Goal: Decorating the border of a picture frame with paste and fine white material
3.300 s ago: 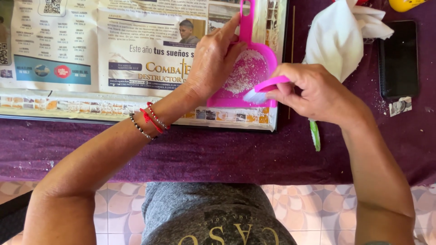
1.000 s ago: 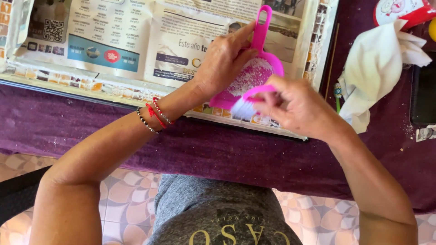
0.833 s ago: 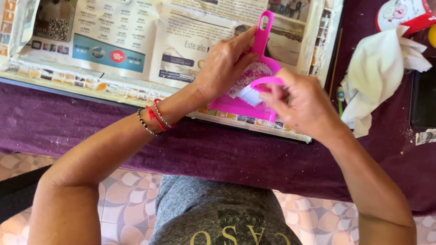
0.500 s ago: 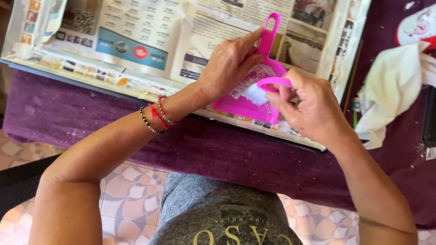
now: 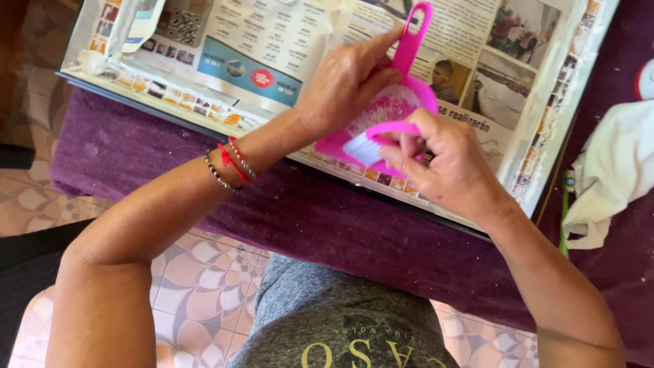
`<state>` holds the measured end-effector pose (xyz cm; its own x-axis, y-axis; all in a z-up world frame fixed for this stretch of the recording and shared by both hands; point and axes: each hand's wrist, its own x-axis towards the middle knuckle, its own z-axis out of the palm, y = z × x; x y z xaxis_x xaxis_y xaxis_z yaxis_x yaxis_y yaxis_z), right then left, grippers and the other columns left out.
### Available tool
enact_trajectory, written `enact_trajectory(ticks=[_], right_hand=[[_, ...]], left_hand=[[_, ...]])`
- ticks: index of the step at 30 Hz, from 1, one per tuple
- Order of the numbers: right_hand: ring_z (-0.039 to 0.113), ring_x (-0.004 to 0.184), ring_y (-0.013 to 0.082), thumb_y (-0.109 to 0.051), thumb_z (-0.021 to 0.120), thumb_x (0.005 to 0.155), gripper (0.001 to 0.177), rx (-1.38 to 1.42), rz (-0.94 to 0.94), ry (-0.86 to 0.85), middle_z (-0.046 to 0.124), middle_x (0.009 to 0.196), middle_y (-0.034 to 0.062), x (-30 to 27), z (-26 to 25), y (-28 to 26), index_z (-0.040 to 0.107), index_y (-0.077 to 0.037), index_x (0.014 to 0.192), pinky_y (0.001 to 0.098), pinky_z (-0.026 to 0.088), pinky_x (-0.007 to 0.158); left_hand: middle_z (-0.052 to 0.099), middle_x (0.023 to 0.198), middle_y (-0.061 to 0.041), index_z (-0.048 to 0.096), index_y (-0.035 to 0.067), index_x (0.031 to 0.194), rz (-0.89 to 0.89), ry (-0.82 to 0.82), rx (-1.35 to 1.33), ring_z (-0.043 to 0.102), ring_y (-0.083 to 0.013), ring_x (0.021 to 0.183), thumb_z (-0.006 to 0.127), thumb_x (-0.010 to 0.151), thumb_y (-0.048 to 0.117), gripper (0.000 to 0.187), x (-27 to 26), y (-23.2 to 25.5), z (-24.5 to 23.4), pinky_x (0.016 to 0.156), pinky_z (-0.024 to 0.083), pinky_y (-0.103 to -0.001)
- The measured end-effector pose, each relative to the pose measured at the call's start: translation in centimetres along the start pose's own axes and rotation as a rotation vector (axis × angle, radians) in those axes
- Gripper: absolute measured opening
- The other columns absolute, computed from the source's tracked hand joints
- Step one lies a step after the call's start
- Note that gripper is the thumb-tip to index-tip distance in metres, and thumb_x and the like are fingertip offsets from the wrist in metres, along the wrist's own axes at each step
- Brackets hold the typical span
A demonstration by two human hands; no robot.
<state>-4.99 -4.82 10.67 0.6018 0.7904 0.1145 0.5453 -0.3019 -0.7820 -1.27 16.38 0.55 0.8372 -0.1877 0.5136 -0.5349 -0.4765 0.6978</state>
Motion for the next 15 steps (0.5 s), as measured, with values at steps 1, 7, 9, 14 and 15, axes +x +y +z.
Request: enact_trajectory(ticks=[1,7,9,14,15], right_hand=[[0.079,0.105,0.0324,0.01,0.065,0.1,0.032,0.039,-0.021,0.03,0.074,0.095,0.0245,0.7,0.2,-0.7,0.048,-0.003,0.076,0.02,0.07,0.072],[0.073,0.064,0.0158,0.007,0.062,0.106,0.003,-0.011,0.002,0.064,0.066,0.082,0.0122,2.0,0.9,0.2,0.059,0.006,0.104,0.0183,0.064,0.05],[0.077,0.08,0.0202,0.005,0.063,0.103,0.017,0.018,0.045,0.022,0.07,0.092,0.0168,2.5,1.6,-0.7,0.052,-0.002,0.092,0.0178,0.065,0.054],[0.077,0.115,0.0263,-0.004,0.072,0.098,0.034,0.0,0.087,-0.035,0.056,0.073,0.0021,3.3,2.5,-0.9,0.043,-0.011,0.081,0.0234,0.062,0.067],[0.077,0.116,0.0279,-0.002,0.071,0.097,0.033,0.01,0.102,-0.063,0.062,0.079,0.0066,3.4,2.6,-0.6,0.044,-0.011,0.082,0.0241,0.065,0.07]], left_hand=[[0.079,0.088,-0.006,0.047,0.001,0.145,0.007,0.006,0.002,0.073,-0.0215,0.074,0.071,0.106,0.014,0.048,0.1,-0.1,-0.7,0.072,0.054,-0.039],[0.079,0.09,-0.003,0.048,0.01,0.147,0.005,0.007,0.027,0.075,-0.0251,0.079,0.074,0.105,0.017,0.05,0.0,-2.8,-2.7,0.075,0.052,-0.039],[0.078,0.088,-0.003,0.047,0.007,0.148,0.017,0.004,0.004,0.075,-0.0233,0.077,0.074,0.105,0.013,0.051,-0.6,-3.3,-2.9,0.073,0.053,-0.038],[0.075,0.089,-0.004,0.047,0.008,0.148,-0.016,-0.012,-0.014,0.074,-0.0253,0.079,0.073,0.104,0.013,0.051,-1.5,-3.9,-2.9,0.074,0.051,-0.039],[0.077,0.092,-0.004,0.048,0.008,0.148,-0.022,-0.013,0.013,0.076,-0.0273,0.084,0.072,0.104,0.015,0.051,-1.5,-3.9,-2.8,0.075,0.051,-0.041]])
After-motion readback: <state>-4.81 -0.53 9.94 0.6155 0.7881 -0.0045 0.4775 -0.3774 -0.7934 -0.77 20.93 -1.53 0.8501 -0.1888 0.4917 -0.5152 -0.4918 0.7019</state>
